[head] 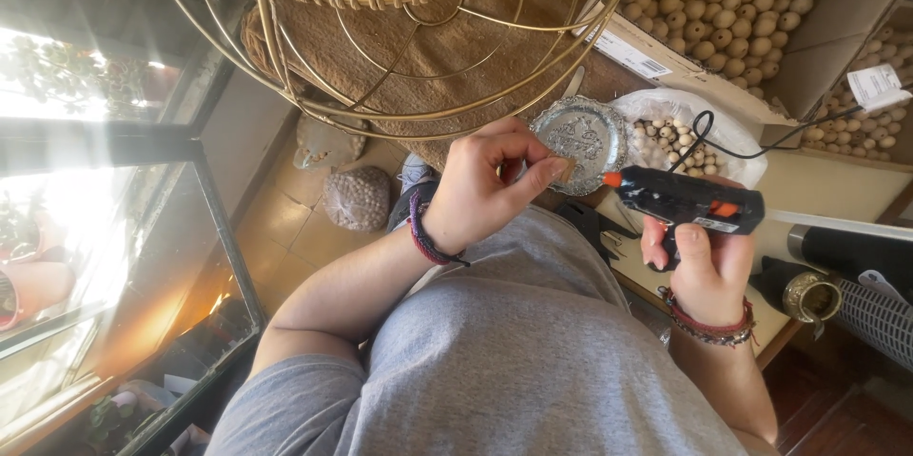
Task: Gluing and trimming wicker string onto a metal frame to create a decorative item.
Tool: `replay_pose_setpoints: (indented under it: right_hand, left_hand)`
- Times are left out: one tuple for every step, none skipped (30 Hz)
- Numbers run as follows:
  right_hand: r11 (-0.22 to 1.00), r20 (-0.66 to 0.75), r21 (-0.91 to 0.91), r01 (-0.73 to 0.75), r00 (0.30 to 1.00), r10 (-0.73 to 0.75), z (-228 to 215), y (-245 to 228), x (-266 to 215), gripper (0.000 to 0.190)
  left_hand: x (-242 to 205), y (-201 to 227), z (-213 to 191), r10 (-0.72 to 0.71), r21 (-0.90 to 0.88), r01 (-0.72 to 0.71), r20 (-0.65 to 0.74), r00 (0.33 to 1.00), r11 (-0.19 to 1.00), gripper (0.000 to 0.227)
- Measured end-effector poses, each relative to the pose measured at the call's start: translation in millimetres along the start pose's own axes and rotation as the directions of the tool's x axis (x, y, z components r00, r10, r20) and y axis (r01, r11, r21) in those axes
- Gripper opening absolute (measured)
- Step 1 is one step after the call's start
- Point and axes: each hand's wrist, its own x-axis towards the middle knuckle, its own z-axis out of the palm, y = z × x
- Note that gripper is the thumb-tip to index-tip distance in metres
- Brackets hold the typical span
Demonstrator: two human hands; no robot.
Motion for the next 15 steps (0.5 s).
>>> replay_pose_setpoints:
  right_hand:
    - [1.0, 0.0, 0.001, 0.001, 1.0, 0.0, -2, 7, 0, 0.031]
    - [0.992, 0.005, 0.092, 0.086, 0.996, -0.087, -4, 14, 0, 0.034]
    - [0.969, 0.003, 0.182, 0.17, 0.985, -0.173, -7, 20, 1, 0.043]
    - [0.969, -0.002, 0.18, 0.172, 0.985, -0.174, -7, 24, 2, 0.043]
    - [0.969, -0.002, 0.209, 0.135, 0.99, -0.138, -7, 28, 3, 0.046]
    - [0.967, -0.004, 0.236, 0.098, 0.995, -0.1, -8, 31, 4, 0.05]
    - [0.968, -0.009, 0.232, 0.1, 0.995, -0.101, -1, 47, 5, 0.05]
    - [0.933, -0.12, 0.312, 0.178, 0.982, -0.147, 7, 64, 6, 0.046]
    - [0.887, -0.233, 0.381, 0.262, 0.955, -0.182, 15, 80, 8, 0.044]
    - [0.886, -0.232, 0.381, 0.266, 0.955, -0.186, 23, 69, 10, 0.044]
    - [0.928, -0.247, 0.277, 0.249, 0.952, -0.182, 30, 59, 12, 0.043]
    - [0.959, -0.265, 0.168, 0.228, 0.948, -0.179, 38, 48, 14, 0.044]
    - [0.958, -0.267, 0.167, 0.232, 0.946, -0.182, 31, 43, 12, 0.044]
    - [0.987, -0.197, 0.043, 0.156, 0.97, -0.145, 25, 39, 10, 0.041]
    - [0.993, -0.133, -0.088, 0.084, 0.986, -0.096, 18, 35, 8, 0.042]
  left_hand:
    - [1, -1, -2, 0.0, 0.001, 0.0, 0.0, 1.0, 1.0, 0.02]
    - [2, -2, -3, 0.028, -0.037, -0.025, 0.072, 0.997, 0.999, 0.017]
    - [3, -3, -4, 0.058, -0.075, -0.048, 0.142, 0.988, 0.996, 0.015]
    - [2, -10, -1, 0.061, -0.077, -0.05, 0.146, 0.987, 0.996, 0.015]
    - [1, -18, 2, 0.135, -0.192, -0.086, 0.256, 0.957, 0.978, 0.012]
    - [1, -25, 7, 0.218, -0.309, -0.106, 0.354, 0.91, 0.945, 0.011]
    - [-3, -31, 22, 0.222, -0.313, -0.107, 0.358, 0.907, 0.944, 0.011]
    - [-6, -36, 37, 0.231, -0.429, -0.065, 0.347, 0.909, 0.901, 0.011]
    - [-9, -42, 51, 0.238, -0.538, -0.022, 0.336, 0.911, 0.843, 0.013]
    - [-11, -49, 63, 0.241, -0.537, -0.025, 0.335, 0.911, 0.843, 0.013]
    - [-12, -55, 75, 0.263, -0.57, -0.05, 0.298, 0.917, 0.82, 0.01]
    - [-14, -61, 86, 0.285, -0.602, -0.074, 0.263, 0.922, 0.795, 0.008]
    - [-14, -64, 93, 0.289, -0.602, -0.076, 0.264, 0.92, 0.795, 0.008]
    - [-15, -66, 100, 0.279, -0.601, -0.096, 0.218, 0.935, 0.793, 0.01]
    - [-16, -68, 107, 0.268, -0.599, -0.115, 0.172, 0.948, 0.792, 0.012]
